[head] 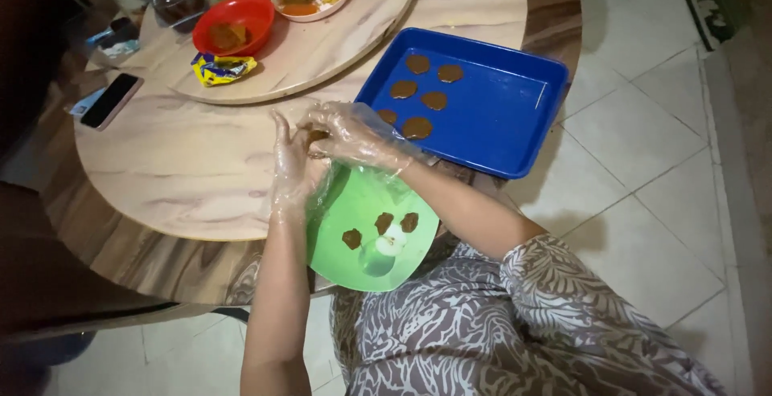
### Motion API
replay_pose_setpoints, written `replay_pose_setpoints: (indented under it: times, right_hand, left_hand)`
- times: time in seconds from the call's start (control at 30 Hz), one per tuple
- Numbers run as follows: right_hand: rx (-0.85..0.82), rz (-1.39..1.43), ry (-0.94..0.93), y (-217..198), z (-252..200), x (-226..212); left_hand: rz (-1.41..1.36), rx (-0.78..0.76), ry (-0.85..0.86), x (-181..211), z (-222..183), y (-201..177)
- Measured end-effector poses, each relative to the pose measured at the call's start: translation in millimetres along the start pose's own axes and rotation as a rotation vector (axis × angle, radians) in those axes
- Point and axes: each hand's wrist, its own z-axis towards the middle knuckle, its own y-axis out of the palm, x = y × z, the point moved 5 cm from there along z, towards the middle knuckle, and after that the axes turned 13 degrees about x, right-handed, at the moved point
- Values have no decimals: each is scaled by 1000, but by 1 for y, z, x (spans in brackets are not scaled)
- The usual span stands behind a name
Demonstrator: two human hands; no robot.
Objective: Shaping small portions of dough into balls and placing them on a baking tray
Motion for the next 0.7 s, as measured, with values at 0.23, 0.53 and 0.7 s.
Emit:
replay_pose_setpoints:
  times: [0.23, 0.53, 0.7]
  right_hand:
    - [84, -14, 116, 0, 14, 3]
    - [-56, -267, 43, -4, 1, -25]
    - [29, -176, 5, -6, 4, -38]
  left_hand:
    - [256, -120, 81, 4, -7, 7]
    - [216, -113, 47, -1, 24, -17]
    - [14, -135, -21, -16, 74, -40]
